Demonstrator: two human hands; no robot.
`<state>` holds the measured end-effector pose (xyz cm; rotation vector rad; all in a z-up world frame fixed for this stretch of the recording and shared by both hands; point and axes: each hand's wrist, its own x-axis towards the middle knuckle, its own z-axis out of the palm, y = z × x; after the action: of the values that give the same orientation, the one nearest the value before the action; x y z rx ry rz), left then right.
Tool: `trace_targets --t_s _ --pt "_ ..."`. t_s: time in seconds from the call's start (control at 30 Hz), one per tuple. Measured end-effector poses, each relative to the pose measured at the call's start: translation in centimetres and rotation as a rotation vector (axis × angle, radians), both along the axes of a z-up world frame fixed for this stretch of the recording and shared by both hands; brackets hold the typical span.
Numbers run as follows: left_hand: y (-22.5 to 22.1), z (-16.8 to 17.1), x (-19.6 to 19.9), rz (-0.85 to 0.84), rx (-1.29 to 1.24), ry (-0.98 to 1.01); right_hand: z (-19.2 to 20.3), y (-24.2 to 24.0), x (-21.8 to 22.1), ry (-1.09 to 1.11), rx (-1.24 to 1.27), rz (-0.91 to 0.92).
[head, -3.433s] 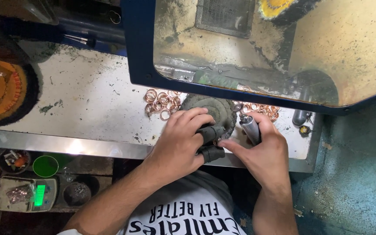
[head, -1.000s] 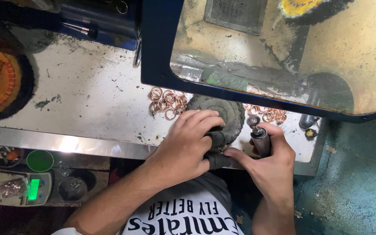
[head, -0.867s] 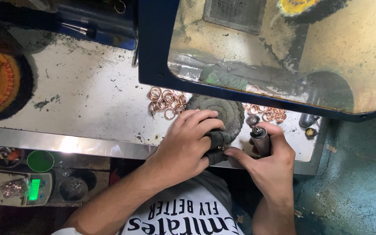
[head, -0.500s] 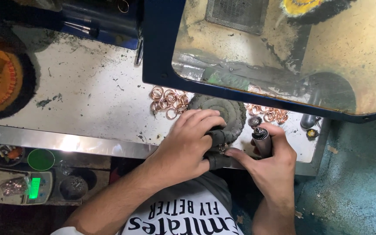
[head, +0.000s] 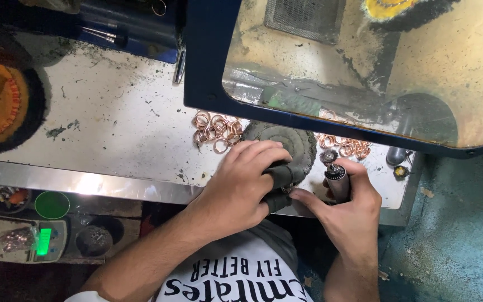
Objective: Polishing or grinding a jewelry piece using a handheld rotary tool while holding the piece in a specialized fixture.
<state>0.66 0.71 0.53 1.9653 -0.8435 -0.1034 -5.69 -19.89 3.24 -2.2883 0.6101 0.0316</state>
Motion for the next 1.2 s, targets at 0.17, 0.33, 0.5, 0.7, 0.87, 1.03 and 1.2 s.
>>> trace_targets --t_s 0.17,0.33,0.5,0.7,0.87,1.03,1.2 --pt "0.2 0.0 0.1 -0.016 -0.017 -0.017 0.3 0.0 0.2 -0.039 -0.059 0.076" --pt "0.1 -0.1 0.1 -0.01 -0.027 -0.012 0.1 -0.2 0.1 -0.024 0.033 0.048" --pt "0.1 -0.2 0.1 -0.018 0.005 0.025 0.0 -0.1 0.3 -0.017 -0.023 0.05" --pt "0.1 -0.2 0.0 -0.011 0.024 0.034 -0.1 -0.5 0.5 -0.1 -0.18 0.176" --pt "0.1 -0.4 -0.1 0.007 0.013 0.025 -0.4 -1.1 0.3 -0.19 -0.076 0.084" --pt "-0.2 -0.2 0.1 -0.006 -0.028 0.014 0.2 -1.2 1.5 -0.222 -0.078 0.082" --pt "-0.5 -0.3 -0.2 0.013 0.107 -0.053 2.2 -1.1 4.1 0.069 -0.348 0.069"
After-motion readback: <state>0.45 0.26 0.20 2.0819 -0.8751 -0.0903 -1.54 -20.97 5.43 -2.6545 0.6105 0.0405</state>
